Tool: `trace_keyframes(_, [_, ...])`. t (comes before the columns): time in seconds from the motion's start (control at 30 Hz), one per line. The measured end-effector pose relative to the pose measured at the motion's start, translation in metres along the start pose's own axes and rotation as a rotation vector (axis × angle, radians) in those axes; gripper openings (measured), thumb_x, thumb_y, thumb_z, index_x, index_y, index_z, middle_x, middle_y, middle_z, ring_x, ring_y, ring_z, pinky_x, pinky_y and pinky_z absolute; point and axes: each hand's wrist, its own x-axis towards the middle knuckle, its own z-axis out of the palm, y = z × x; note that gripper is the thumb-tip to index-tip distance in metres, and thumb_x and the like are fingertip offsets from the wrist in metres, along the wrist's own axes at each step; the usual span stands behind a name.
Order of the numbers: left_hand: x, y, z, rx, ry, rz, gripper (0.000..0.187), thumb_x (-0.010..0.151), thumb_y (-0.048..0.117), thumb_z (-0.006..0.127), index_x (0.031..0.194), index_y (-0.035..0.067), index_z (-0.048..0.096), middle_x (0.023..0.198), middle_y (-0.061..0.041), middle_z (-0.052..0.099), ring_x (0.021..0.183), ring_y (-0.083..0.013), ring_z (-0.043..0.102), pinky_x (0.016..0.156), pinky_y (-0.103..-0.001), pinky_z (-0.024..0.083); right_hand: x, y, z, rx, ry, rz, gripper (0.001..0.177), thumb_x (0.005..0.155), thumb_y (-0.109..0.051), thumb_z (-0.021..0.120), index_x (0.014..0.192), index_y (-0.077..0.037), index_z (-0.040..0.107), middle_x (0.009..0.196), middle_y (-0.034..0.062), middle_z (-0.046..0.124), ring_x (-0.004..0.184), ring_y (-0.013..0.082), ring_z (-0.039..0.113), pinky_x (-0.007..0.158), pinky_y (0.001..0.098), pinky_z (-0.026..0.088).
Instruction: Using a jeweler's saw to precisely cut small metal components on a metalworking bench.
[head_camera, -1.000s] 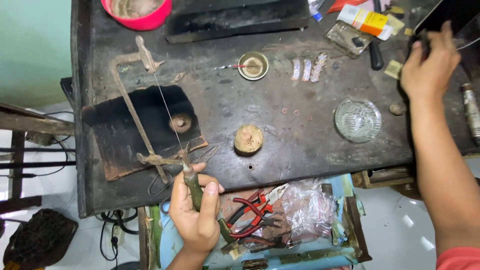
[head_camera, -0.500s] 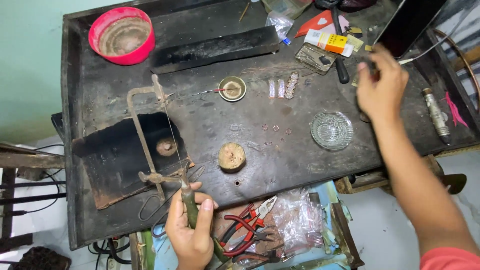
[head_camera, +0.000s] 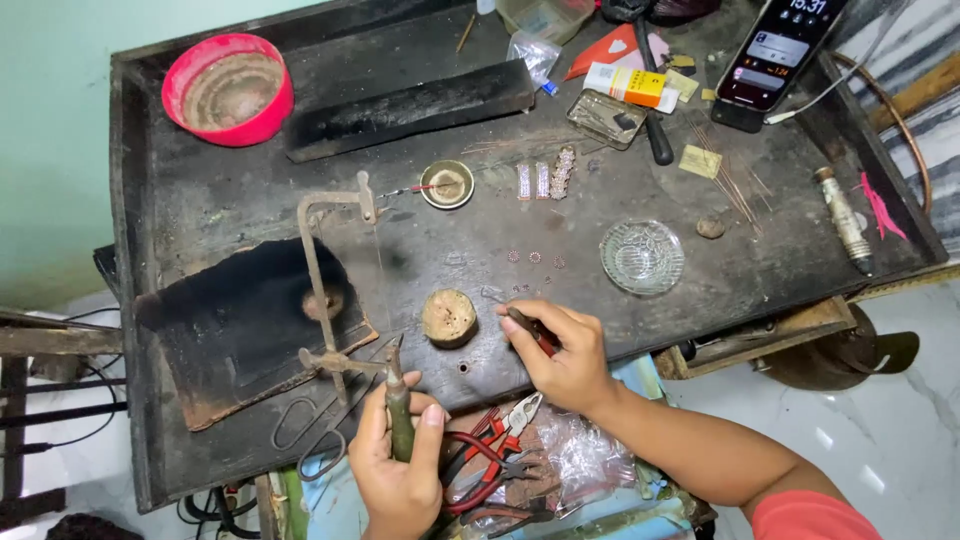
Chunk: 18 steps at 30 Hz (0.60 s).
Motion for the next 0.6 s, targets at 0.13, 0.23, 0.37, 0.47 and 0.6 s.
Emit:
trace_keyframes(0.13, [-0.006,-0.002,0.002,-0.015,0.000,-0.003,0.016,0.090,0.021,0.065,0.089,0.005,0.069,0.073,-0.002,0.072,0.106,-0.0207,0.075,0.101,-0.038,0.055,0.007,0.013,-0.005,-0.083,0.000,-0.039,0.012,0.094,-0.008,0.069,0.102,-0.001,0.073,0.098,0.0111,0.079,0.084,0.0214,0.076,0.079,0.0327,0.062])
trace_keyframes(0.23, [-0.005,0.001,0.002,-0.009,-0.005,0.062,0.016,0.091,0.020,0.065,0.092,0.004,0.068,0.069,-0.001,0.069,0.099,-0.0205,0.076,0.100,-0.038,0.058,0.010,0.028,-0.011,-0.101,0.028,-0.032,0.016,0.094,0.002,0.063,0.106,0.003,0.073,0.096,0.0155,0.077,0.077,0.0188,0.072,0.062,0.0242,0.060])
trace_keyframes(0.37, [-0.003,0.007,0.001,-0.071,-0.030,0.084,0.017,0.094,0.018,0.062,0.092,0.002,0.066,0.058,0.001,0.056,0.061,-0.0086,0.058,0.107,-0.042,0.058,0.011,0.036,-0.022,-0.279,0.055,0.071,0.023,0.091,0.003,0.063,0.111,-0.002,0.072,0.098,0.0099,0.072,0.075,0.0151,0.065,0.061,0.0269,0.053])
trace_keyframes(0.47, [-0.004,0.010,0.000,-0.090,-0.015,0.110,0.015,0.094,0.015,0.061,0.094,0.001,0.064,0.059,0.002,0.055,0.052,-0.0061,0.049,0.107,-0.042,0.059,0.013,0.032,-0.024,-0.312,0.023,0.130,0.027,0.090,0.001,0.062,0.114,-0.003,0.071,0.098,0.0091,0.071,0.079,0.0181,0.064,0.068,0.0304,0.051])
trace_keyframes(0.6, [-0.006,0.011,-0.003,-0.039,0.027,0.098,0.018,0.094,0.020,0.062,0.099,0.004,0.065,0.062,0.004,0.057,0.049,-0.0052,0.046,0.092,-0.033,0.060,0.014,0.036,-0.022,-0.333,-0.032,0.189,0.028,0.087,-0.004,0.065,0.114,-0.007,0.072,0.094,0.0064,0.068,0.072,0.0182,0.061,0.067,0.0317,0.050])
